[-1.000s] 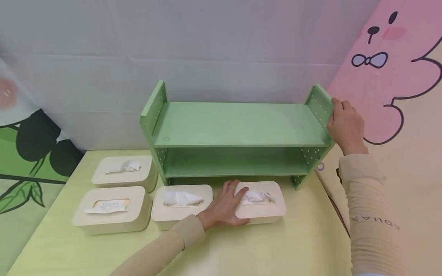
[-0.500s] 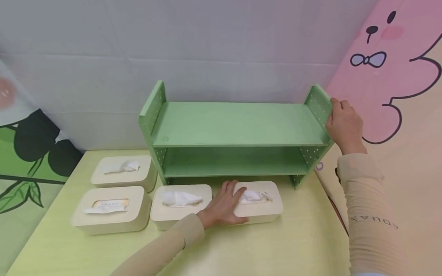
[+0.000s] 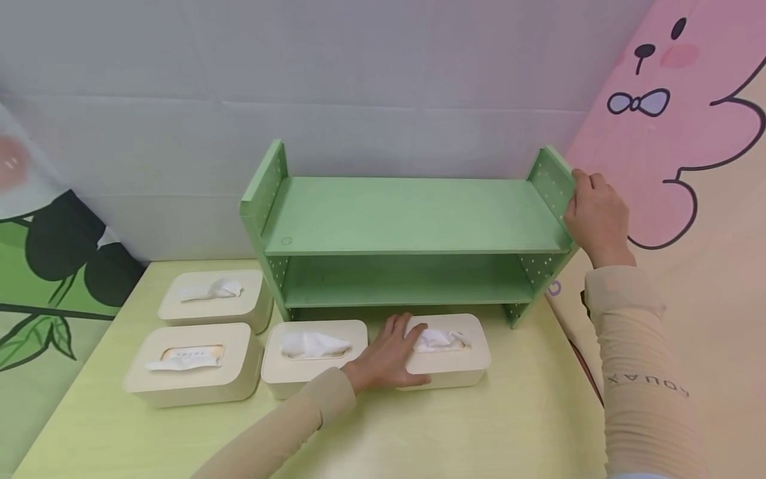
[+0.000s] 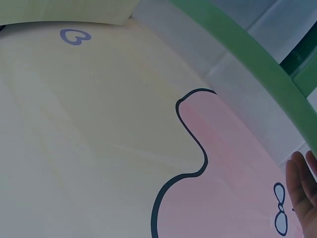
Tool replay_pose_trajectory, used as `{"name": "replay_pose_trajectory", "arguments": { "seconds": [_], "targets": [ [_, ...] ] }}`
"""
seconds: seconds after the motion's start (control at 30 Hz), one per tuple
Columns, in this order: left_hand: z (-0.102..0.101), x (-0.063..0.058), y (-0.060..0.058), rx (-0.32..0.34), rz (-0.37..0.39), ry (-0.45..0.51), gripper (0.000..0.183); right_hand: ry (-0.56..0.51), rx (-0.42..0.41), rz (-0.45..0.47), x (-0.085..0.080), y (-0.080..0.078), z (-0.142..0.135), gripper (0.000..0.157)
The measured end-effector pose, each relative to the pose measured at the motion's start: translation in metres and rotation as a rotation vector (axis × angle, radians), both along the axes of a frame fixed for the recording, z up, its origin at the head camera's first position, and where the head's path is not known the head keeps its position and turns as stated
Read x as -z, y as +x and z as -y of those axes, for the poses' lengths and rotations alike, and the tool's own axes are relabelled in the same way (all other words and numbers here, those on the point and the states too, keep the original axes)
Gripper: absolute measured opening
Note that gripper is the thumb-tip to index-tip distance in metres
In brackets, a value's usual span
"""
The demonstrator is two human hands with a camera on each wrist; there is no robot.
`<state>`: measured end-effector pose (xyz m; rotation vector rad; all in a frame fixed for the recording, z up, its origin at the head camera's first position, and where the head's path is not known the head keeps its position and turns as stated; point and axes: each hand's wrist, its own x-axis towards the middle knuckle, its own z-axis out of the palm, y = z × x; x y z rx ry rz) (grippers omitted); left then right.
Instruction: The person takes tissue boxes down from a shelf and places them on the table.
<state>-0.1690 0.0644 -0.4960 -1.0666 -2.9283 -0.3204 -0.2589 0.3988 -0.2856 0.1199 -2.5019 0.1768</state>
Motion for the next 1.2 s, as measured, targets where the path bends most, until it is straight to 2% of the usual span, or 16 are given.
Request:
{"name": "replay_pose_trajectory", "arguments": {
  "seconds": [0.2,0.37,0.67,0.8,0.97,1.07,1.2],
  "targets": [
    [0.000,-0.002,0.000,-0.002,0.051,-0.011,0.094,-0.001,0.003,0.015,0.000,-0.002,-0.002,0.043],
    [0.003,-0.010,0.001,0.006,0.097,-0.014,0.098,-0.003,0.003,0.022,0.000,-0.002,-0.003,0.044],
    [0.021,-0.027,0.000,0.009,0.006,-0.026,0.081,-0.001,0.007,0.026,0.000,-0.006,-0.002,0.044],
    [0.037,-0.035,-0.001,-0.007,-0.037,0.014,0.071,0.001,0.013,0.044,-0.002,-0.007,-0.002,0.044],
    [0.062,-0.050,-0.002,-0.033,-0.093,0.060,0.064,-0.029,0.032,0.122,-0.006,-0.004,-0.004,0.046],
    [0.082,-0.061,-0.001,-0.066,-0.118,0.092,0.061,-0.067,0.028,0.192,-0.010,-0.003,-0.007,0.047],
    [0.117,-0.076,0.002,-0.111,-0.186,0.140,0.054,-0.123,0.002,0.280,-0.015,0.001,-0.010,0.049]
  ]
}}
